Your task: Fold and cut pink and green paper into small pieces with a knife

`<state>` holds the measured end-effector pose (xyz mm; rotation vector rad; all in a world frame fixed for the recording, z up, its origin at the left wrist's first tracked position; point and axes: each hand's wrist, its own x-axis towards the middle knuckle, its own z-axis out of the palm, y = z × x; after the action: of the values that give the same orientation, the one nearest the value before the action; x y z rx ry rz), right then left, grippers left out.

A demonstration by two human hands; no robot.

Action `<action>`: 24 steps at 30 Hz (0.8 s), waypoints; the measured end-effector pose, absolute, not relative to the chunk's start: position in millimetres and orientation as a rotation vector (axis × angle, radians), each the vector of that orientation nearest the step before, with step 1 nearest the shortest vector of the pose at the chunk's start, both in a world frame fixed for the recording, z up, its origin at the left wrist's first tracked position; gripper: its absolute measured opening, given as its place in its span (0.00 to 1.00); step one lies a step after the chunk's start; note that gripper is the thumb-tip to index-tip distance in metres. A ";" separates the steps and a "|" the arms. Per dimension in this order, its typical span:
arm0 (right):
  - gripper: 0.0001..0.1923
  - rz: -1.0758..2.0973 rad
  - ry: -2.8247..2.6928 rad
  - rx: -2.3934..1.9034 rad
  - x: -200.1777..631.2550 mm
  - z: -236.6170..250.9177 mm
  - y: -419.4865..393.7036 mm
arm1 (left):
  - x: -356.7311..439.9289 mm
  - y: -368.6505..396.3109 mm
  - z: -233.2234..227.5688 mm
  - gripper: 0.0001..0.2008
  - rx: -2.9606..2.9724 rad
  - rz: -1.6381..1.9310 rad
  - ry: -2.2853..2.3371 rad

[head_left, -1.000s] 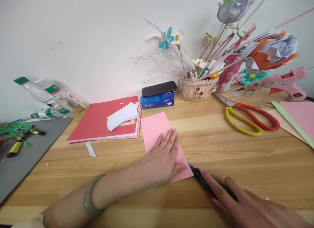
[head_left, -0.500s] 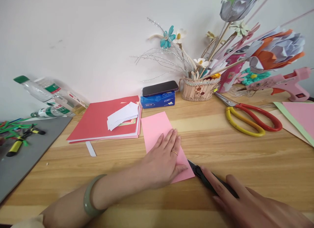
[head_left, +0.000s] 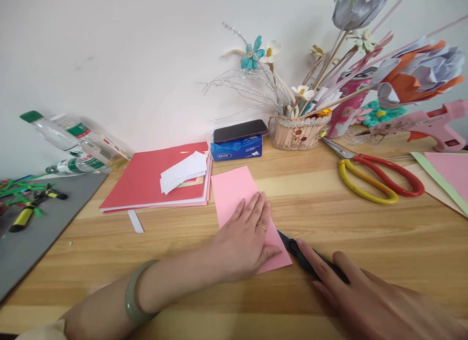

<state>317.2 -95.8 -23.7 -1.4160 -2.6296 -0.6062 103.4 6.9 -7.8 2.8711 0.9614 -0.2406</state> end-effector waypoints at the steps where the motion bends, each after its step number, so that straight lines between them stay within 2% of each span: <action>1: 0.43 -0.621 -2.634 -1.420 317.2 -23.8 -95.3 | 103.6 6.9 -7.7 0.37 2.872 -0.244 0.959; 12: 0.43 -0.585 -2.652 -1.484 315.2 -22.5 -92.5 | 108.2 7.0 -0.3 0.39 2.790 -0.349 1.001; 24: 0.39 -0.621 -2.606 -1.463 305.9 -14.1 -82.6 | 106.6 6.1 -1.3 0.38 2.795 -0.296 1.003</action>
<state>305.9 -82.6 -14.1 -1.4630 -2.6057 -0.6206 106.6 6.1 -1.3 2.7949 1.0027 -0.2959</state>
